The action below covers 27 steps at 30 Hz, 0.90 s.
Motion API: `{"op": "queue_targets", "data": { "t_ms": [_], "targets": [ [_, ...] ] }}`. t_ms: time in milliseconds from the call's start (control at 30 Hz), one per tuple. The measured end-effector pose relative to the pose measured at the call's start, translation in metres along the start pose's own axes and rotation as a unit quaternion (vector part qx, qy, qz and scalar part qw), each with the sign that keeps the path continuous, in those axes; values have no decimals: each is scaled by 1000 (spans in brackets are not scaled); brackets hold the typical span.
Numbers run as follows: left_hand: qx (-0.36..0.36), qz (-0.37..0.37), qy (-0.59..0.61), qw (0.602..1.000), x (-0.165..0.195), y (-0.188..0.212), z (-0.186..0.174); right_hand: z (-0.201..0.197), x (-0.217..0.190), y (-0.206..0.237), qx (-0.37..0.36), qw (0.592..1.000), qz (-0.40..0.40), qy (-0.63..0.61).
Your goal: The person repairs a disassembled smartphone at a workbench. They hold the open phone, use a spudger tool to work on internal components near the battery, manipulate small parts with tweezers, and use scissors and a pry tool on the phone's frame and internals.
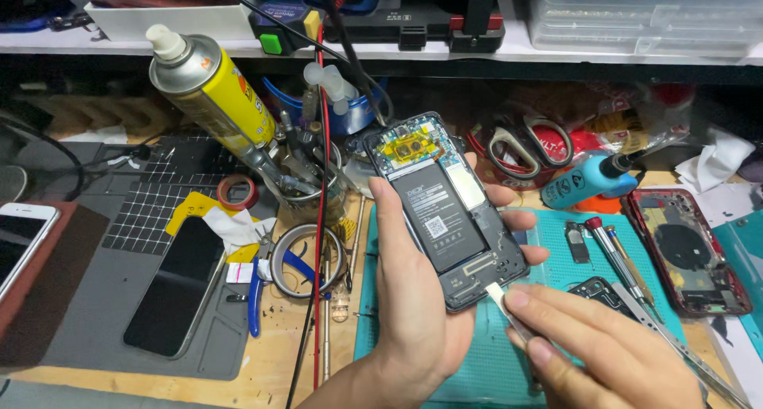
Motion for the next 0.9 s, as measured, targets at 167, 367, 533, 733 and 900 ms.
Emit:
{"op": "queue_targets", "data": {
  "t_ms": [167, 367, 533, 733, 900],
  "targets": [
    [-8, 9, -113, 994, 1, 4, -7, -16, 11, 8, -82, 994, -11, -67],
    [-7, 20, -148, 989, 16, -1, -24, -17, 24, 0, -74, 994, 8, -78],
    [-22, 21, -167, 985, 6, 10, -29, -3, 11, 17, 158, 929, 252, -220],
    [-16, 27, -182, 983, 0, 15, -32, 5, 9, 17, 159, 930, 252, -215],
    [-14, 33, -183, 982, 1, 18, -31, 5, 7, 16, 175, 912, 284, -239]
  ]
}}
Point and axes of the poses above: each hand's wrist, its own y-axis away from the middle knuckle, its own z-axis out of the palm, x = y × z, the point moved 1 cm from there along -y, towards the middle knuckle, and after that the axes turned 8 degrees about -y, right-handed, at the moved point
